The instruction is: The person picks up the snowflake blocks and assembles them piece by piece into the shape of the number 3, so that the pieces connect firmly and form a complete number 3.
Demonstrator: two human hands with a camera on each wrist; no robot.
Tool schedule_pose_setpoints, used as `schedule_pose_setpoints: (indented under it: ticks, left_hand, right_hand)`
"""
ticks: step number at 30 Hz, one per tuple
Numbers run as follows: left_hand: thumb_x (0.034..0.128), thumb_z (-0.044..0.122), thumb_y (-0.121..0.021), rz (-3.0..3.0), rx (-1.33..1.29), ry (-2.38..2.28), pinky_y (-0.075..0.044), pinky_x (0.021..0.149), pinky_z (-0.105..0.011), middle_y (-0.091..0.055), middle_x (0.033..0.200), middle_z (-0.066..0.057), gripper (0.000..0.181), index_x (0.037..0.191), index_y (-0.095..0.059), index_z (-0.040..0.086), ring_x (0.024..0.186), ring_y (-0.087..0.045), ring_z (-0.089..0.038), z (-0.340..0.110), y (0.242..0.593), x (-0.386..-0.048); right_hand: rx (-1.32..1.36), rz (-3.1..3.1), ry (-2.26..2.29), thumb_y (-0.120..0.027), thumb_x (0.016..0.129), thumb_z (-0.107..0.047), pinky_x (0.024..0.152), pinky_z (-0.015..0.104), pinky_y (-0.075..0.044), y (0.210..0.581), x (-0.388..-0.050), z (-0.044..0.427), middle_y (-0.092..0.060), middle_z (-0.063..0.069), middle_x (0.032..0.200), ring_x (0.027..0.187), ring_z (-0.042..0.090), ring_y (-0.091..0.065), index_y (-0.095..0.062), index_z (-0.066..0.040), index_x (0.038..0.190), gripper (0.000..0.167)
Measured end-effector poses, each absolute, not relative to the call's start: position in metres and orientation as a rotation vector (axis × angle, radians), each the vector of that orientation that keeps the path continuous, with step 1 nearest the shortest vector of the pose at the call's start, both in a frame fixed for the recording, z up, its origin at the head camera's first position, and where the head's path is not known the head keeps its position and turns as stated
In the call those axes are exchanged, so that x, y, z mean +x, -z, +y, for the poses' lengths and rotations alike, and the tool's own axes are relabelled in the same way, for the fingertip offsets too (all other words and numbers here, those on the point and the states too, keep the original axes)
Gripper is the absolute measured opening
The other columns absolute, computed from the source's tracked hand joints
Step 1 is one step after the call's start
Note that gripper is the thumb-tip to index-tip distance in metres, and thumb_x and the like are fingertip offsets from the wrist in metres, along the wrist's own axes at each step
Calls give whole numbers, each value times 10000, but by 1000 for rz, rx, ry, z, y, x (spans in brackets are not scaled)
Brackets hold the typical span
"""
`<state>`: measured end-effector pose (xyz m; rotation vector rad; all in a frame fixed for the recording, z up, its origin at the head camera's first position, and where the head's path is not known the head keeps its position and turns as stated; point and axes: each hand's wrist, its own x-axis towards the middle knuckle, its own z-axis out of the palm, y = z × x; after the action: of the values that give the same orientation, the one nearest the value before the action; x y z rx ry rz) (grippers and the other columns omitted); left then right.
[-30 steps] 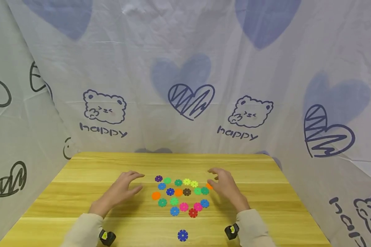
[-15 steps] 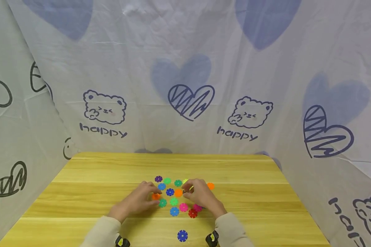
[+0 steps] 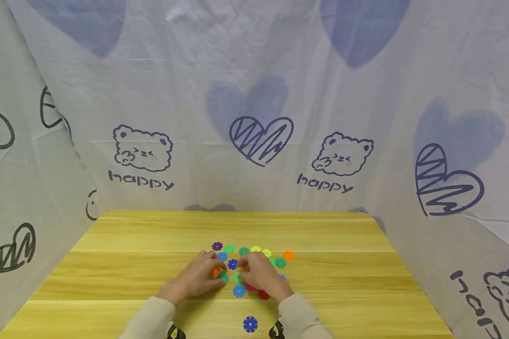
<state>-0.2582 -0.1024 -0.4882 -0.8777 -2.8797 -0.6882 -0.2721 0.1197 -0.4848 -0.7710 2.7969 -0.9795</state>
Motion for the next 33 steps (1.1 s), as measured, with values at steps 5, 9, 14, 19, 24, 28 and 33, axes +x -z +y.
schedule_pose_setpoints:
  ticks: [5,9,14,19,24,28,33]
  left_hand:
    - [860,238,-831,-2870,-856,669,-471,811,-348,-652,1043,-55,263,1052,-756,75,947,-490,-168,-101,492,-260]
    - [849,229,-841,-2868,-848,651,-478,813,-375,-662,1024,-47,232,1007,-750,85,939,-499,-176,-100,494,-261]
    - [832,216,-857,-2865,-853,658,-470,810,-364,-700,996,-29,243,1000,-742,84,913,-492,-152,-99,494,-262]
    - [821,165,-863,-2839,-885,705,-444,764,-278,-695,894,-4,214,972,-731,89,846,-497,-113,-97,492,-262]
    - [813,106,-855,-2826,-932,784,-495,758,-244,-703,886,-9,205,980,-739,80,829,-581,-120,-97,491,-262]
    - [826,54,-829,-2829,-944,879,-527,749,-227,-734,900,-26,189,1003,-763,62,816,-630,-112,-98,492,-263]
    - [850,-24,-769,-2813,-930,917,-538,732,-201,-774,940,-55,168,998,-790,53,800,-650,-89,-98,496,-265]
  right_hand:
    - [-786,2850,900,-829,855,-138,840,353,-603,490,-274,116,-757,99,1038,938,218,-698,-764,-20,1053,240]
    - [-781,2872,855,-845,846,-165,857,357,-603,494,-274,115,-762,85,1028,951,220,-702,-777,-29,1039,245]
    - [-788,2890,838,-851,841,-161,854,347,-605,495,-274,115,-771,83,1011,950,225,-713,-784,-35,1005,218]
    - [-816,2881,885,-857,828,-127,766,270,-550,495,-273,116,-723,41,921,847,142,-635,-724,-71,936,180]
    - [-856,2845,984,-829,839,-49,686,206,-497,497,-272,118,-711,59,863,767,89,-601,-673,-72,954,195]
    - [-871,2825,1068,-795,852,-10,681,203,-508,501,-273,120,-724,64,854,756,81,-621,-692,-58,977,169]
    - [-836,2812,1147,-765,874,-15,654,205,-510,503,-274,123,-713,30,803,702,46,-592,-727,-54,1002,139]
